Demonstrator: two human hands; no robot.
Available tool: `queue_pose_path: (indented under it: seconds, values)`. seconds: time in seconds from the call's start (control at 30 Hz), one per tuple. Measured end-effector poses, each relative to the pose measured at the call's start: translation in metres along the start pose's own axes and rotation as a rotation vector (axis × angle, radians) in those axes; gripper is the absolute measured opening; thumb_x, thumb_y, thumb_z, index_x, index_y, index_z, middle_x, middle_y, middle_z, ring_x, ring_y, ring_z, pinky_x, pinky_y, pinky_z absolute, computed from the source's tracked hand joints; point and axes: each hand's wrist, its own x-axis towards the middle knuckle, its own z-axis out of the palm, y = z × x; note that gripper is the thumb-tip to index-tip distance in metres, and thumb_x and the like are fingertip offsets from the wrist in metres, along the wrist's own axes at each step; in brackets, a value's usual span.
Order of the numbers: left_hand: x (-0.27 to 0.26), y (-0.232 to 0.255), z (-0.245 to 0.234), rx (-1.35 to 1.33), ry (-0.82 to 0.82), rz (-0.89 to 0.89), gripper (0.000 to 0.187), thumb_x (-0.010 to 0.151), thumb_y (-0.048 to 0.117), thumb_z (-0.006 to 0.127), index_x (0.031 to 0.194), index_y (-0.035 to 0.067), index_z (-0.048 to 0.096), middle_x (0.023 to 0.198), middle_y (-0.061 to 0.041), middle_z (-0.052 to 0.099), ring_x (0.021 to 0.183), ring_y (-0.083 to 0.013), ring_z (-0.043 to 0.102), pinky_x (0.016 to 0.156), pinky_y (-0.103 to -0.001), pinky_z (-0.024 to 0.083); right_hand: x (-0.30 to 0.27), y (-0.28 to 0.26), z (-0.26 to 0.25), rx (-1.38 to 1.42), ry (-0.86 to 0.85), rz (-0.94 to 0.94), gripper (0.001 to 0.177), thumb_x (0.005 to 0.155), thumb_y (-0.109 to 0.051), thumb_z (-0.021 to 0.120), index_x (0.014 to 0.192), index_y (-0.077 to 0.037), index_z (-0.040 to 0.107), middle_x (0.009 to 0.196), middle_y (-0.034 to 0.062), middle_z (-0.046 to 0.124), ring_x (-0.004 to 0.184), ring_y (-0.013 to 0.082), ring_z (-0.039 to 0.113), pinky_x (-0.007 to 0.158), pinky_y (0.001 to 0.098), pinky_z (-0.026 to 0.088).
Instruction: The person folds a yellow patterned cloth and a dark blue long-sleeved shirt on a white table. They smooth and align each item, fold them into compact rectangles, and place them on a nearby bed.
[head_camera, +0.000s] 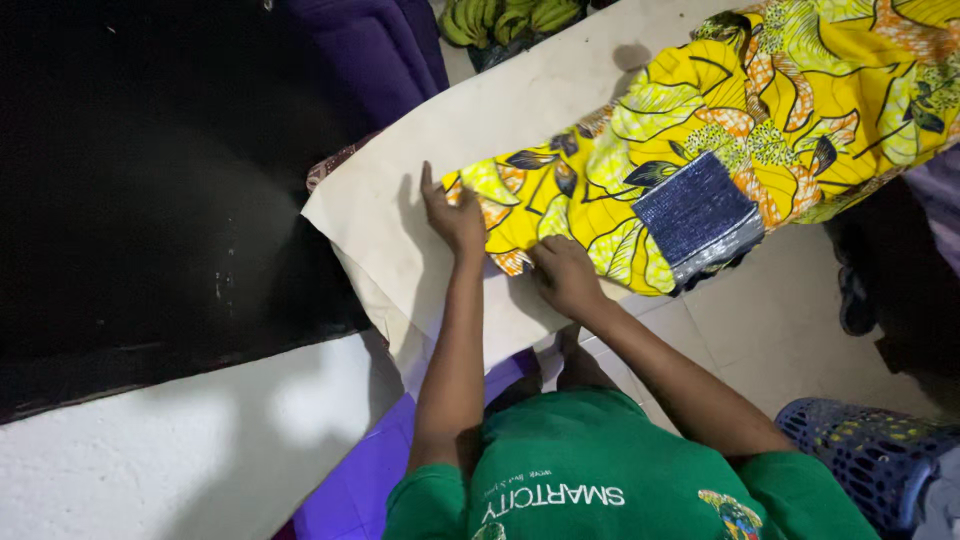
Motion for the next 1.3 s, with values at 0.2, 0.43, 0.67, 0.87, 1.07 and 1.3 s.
queue_pose_path:
  seconds: [0.2, 0.43, 0.67, 0.87, 1.07, 1.3]
  values:
    - [-0.013, 0.038, -0.033, 0.664, -0.121, 0.257, 0.075, 0.084, 0.004, 0.062, 0.156, 0.008, 0.043, 0.154, -0.024, 0.049, 0.146, -0.0416, 0.043, 0.122, -0.050, 0.035, 0.022, 0.004, 0.018, 0.047, -0.348, 0.074, 0.022, 0.091, -0.030, 0.070, 0.097, -0.009, 0.072, 0.098, 0.0121, 0.067, 0.096, 0.0342, 0.064, 0.084, 0.0493, 0.049]
    - [-0.018, 0.045, -0.018, 0.887, -0.435, 0.400, 0.064, 0.099, 0.039, 0.054, 0.156, 0.012, 0.041, 0.166, -0.017, 0.032, 0.152, -0.0408, 0.026, 0.122, -0.061, 0.015, 0.034, 0.014, 0.039, -0.405, -0.118, -0.039, 0.060, 0.090, -0.033, 0.060, 0.140, 0.000, 0.058, 0.152, 0.0251, 0.048, 0.142, 0.0437, 0.042, 0.112, 0.0597, 0.032]
    - [-0.013, 0.037, -0.004, 0.941, -0.351, 0.294, 0.071, 0.101, 0.049, 0.050, 0.158, 0.007, 0.038, 0.167, -0.025, 0.023, 0.154, -0.0442, 0.020, 0.123, -0.063, 0.008, 0.022, 0.015, 0.037, -0.367, -0.213, 0.016, 0.070, 0.098, -0.048, 0.050, 0.150, -0.001, 0.044, 0.163, 0.0210, 0.035, 0.152, 0.0398, 0.027, 0.119, 0.0639, 0.015]
    - [-0.002, 0.045, 0.068, 0.752, -0.447, 0.472, 0.068, 0.100, 0.051, 0.052, 0.147, 0.003, 0.051, 0.161, -0.030, 0.032, 0.151, -0.0481, 0.029, 0.122, -0.063, 0.016, 0.021, 0.046, 0.021, -0.534, -0.169, 0.153, 0.070, 0.096, -0.048, 0.052, 0.146, 0.000, 0.048, 0.158, 0.0212, 0.040, 0.148, 0.0367, 0.034, 0.117, 0.0663, 0.017]
    - [0.017, 0.060, 0.201, 0.565, -0.943, 0.134, 0.070, 0.105, 0.063, 0.035, 0.134, 0.007, 0.065, 0.143, -0.026, 0.063, 0.133, -0.0425, 0.055, 0.112, -0.051, 0.042, 0.048, 0.139, -0.049, -0.405, 0.183, 0.219, 0.041, 0.087, -0.017, 0.065, 0.124, 0.000, 0.063, 0.136, 0.0212, 0.059, 0.124, 0.0397, 0.055, 0.106, 0.0527, 0.042]
    - [0.059, 0.045, 0.367, 0.013, -1.279, -0.556, 0.074, 0.096, 0.060, 0.054, 0.143, 0.003, 0.052, 0.154, -0.018, 0.048, 0.143, -0.0283, 0.041, 0.115, -0.043, 0.032, 0.068, 0.201, -0.100, -0.319, 0.003, 0.328, 0.023, 0.082, -0.015, 0.068, 0.104, -0.007, 0.070, 0.106, 0.0155, 0.068, 0.102, 0.0382, 0.059, 0.086, 0.0488, 0.049]
